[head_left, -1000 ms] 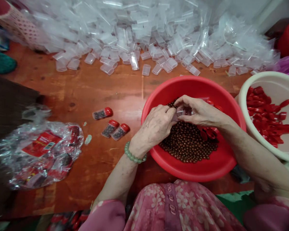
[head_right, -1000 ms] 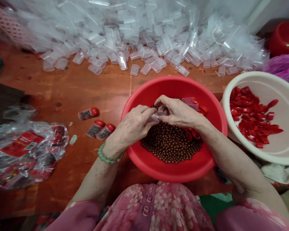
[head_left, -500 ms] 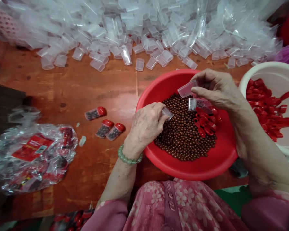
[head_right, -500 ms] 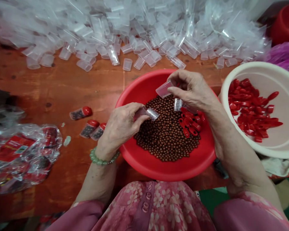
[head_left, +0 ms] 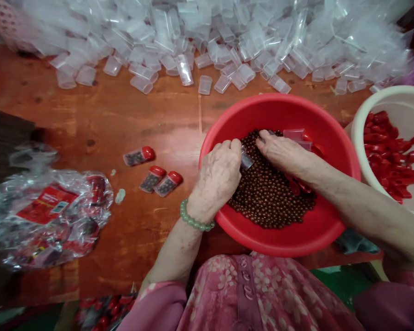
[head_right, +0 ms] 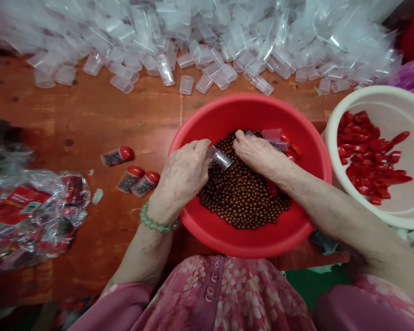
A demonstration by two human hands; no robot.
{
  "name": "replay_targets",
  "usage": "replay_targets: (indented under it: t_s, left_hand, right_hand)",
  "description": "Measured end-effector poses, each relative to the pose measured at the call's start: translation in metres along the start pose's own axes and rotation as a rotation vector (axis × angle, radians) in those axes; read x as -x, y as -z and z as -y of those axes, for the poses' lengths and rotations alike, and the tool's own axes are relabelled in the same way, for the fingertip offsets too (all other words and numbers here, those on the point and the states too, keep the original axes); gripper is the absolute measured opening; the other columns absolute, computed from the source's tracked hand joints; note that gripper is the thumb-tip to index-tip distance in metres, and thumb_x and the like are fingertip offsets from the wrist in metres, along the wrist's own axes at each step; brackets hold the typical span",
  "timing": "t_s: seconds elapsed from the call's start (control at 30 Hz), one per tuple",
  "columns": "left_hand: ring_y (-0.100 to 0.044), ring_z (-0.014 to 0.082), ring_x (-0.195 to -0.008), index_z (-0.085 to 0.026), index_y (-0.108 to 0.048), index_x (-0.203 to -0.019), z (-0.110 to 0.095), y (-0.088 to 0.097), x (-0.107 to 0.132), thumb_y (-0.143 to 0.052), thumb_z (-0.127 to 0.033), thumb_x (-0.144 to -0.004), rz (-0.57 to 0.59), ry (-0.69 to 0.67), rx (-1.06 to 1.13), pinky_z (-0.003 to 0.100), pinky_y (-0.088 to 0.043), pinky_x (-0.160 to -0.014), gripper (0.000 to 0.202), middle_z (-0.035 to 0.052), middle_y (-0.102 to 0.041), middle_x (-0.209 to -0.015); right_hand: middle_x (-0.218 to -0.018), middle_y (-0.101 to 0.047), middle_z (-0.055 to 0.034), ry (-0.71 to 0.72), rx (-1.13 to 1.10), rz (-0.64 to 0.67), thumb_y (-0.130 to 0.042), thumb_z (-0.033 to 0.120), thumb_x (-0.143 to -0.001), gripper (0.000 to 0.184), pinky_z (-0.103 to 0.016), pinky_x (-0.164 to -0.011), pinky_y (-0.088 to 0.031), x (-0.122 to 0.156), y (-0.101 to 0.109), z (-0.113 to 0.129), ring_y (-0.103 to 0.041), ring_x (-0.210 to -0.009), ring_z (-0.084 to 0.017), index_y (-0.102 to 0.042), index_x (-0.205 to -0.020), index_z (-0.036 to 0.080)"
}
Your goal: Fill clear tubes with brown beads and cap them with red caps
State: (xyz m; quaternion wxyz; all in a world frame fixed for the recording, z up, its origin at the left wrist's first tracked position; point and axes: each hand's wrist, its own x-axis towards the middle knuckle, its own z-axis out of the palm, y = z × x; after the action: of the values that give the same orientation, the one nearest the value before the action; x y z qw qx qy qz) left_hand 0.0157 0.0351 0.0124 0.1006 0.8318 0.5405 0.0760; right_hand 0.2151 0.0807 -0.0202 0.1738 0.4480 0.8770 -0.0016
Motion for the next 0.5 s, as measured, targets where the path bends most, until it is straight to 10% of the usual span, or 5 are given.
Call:
replay_targets:
  t_s: [0.5]
  left_hand:
    - [-0.068,0.0269,-0.094,-0.009,-0.063,-0.108,-0.005,-0.002,-0.002,-0.032,-0.003,-0.096,0.033,0.051,-0.038,0.035,-0.053,-0.079,0.033,0.0161,-0.070,-0.102]
  right_hand:
    - [-0.101,-0.073,-0.0162,0.387,-0.089,0.195,-0.037,-0.001,-0.093,0.038,-0.035,-0.073,-0.051,0.017,0.003,0.051,-0.069,-0.084,-0.023,-0.071,-0.106,0.009]
